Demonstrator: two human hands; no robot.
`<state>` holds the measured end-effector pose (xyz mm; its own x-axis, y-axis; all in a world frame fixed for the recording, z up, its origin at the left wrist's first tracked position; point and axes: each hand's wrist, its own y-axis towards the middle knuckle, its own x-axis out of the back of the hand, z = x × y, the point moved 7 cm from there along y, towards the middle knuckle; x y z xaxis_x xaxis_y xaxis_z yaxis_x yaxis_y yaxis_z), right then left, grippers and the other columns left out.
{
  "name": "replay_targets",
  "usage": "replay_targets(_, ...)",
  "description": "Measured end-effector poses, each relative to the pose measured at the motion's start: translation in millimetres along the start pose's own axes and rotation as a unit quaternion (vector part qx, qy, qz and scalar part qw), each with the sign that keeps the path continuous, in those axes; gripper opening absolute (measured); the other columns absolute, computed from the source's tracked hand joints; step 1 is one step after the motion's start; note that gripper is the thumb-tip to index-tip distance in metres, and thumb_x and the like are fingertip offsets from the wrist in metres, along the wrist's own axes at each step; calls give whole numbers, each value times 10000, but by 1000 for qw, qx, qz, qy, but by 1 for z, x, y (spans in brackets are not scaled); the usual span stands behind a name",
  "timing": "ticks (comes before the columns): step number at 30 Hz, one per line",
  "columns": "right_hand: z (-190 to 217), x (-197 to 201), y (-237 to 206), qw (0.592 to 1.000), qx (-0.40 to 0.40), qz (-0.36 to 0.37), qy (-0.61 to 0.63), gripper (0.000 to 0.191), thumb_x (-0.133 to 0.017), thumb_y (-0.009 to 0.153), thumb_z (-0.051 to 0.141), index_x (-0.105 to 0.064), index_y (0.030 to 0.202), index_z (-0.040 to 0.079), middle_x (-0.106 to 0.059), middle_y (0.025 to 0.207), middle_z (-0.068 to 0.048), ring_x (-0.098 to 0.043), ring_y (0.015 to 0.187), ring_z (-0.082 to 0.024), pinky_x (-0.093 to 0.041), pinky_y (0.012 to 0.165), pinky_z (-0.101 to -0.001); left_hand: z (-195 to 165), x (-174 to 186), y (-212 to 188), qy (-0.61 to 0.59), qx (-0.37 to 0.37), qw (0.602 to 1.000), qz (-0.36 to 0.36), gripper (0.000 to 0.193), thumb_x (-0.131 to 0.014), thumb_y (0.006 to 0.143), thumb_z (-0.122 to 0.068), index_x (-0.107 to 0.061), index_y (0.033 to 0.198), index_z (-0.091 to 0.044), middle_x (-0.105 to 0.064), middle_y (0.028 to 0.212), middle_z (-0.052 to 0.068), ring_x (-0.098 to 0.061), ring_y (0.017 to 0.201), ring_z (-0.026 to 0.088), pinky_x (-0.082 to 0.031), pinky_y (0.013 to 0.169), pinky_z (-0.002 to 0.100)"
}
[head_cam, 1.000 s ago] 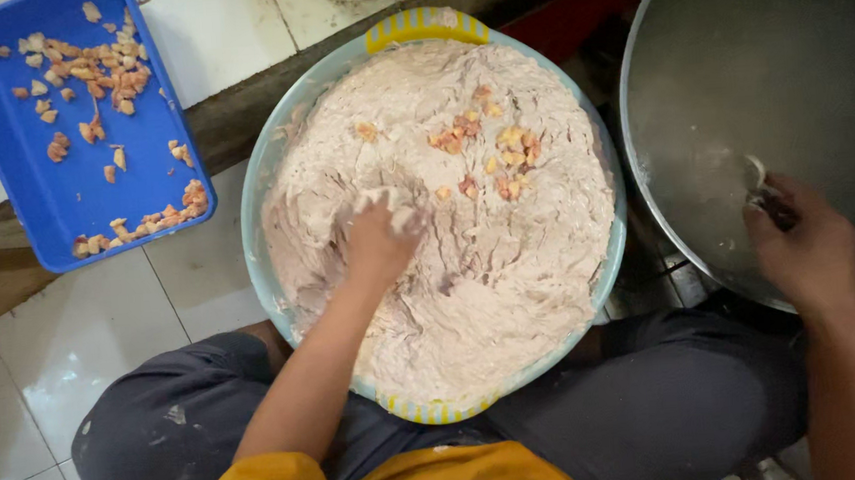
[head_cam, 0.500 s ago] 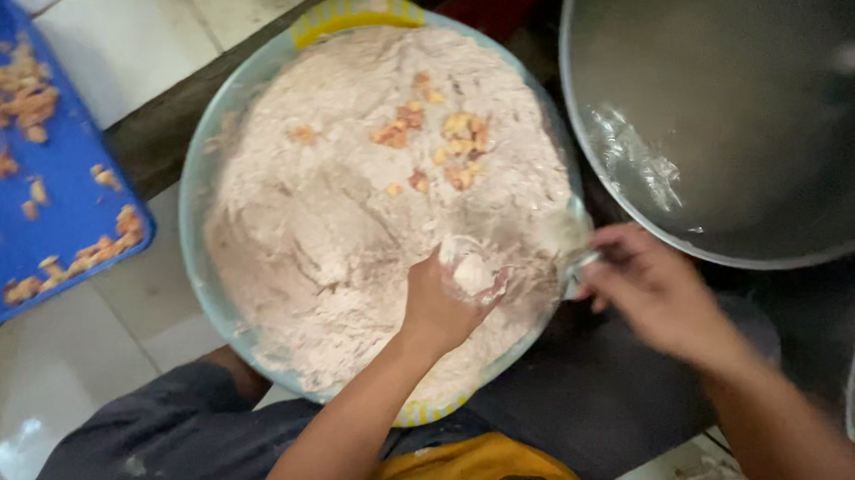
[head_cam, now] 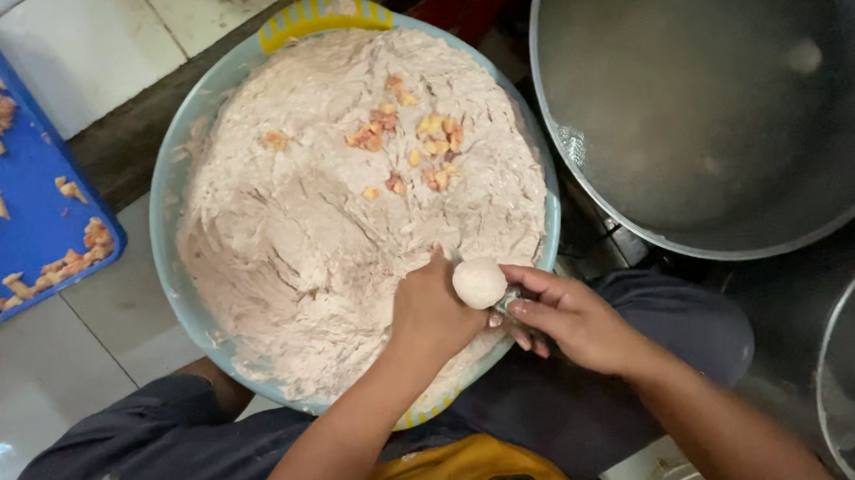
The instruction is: The person sits on the floor beside a large basin of dough, scoops portions with a small cup, shapes each portion into a ball by hand, dips the scoop in a water pot, and drops the finished balls into the pot. Near the end they tilt a blue tray to pour leftover dough pieces into the basin.
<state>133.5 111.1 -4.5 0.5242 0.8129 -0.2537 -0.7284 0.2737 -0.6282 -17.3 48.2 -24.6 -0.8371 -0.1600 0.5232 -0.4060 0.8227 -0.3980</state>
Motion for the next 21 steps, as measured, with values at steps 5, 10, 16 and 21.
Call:
replay_targets(5,24,38,6,997,10,-71,-37,499,-540,981,136,-528,1469,30,-706,888,-59,-584,607,-115,-463,494,-246,36,61,35,231,57,970,-43,1092,-810,734,-575,-378,1425,151,-499,1340,353,-530,1222,483,-445,990,532)
replay_targets(10,80,124,20,962,116,-249,-4,468,-496,1030,123,-556,1485,29,-629,932,-62,-567,652,-122,-444,542,-261,68,95,56,278,-14,955,-98,513,-640,996,-467,-679,1173,13,-667,1159,284,-654,1069,450,-530,910,536)
replay_targets(16,129,156,35,801,107,-412,-421,607,-655,988,152,-488,1565,64,-697,1089,-219,-668,856,-273,-521,717,-382,41,71,21,-16,-90,989,-115,571,-832,701,-385,-721,1084,23,-726,906,261,-708,843,443,-569,752,490)
replay_targets(21,141,155,20,737,105,-477,-467,400,-652,1043,191,-651,1401,15,-727,1081,-229,-731,951,-338,-558,855,-438,13,100,30,29,-153,970,-186,418,-836,806,-389,-703,1005,-47,-721,863,208,-726,824,390,-575,783,455)
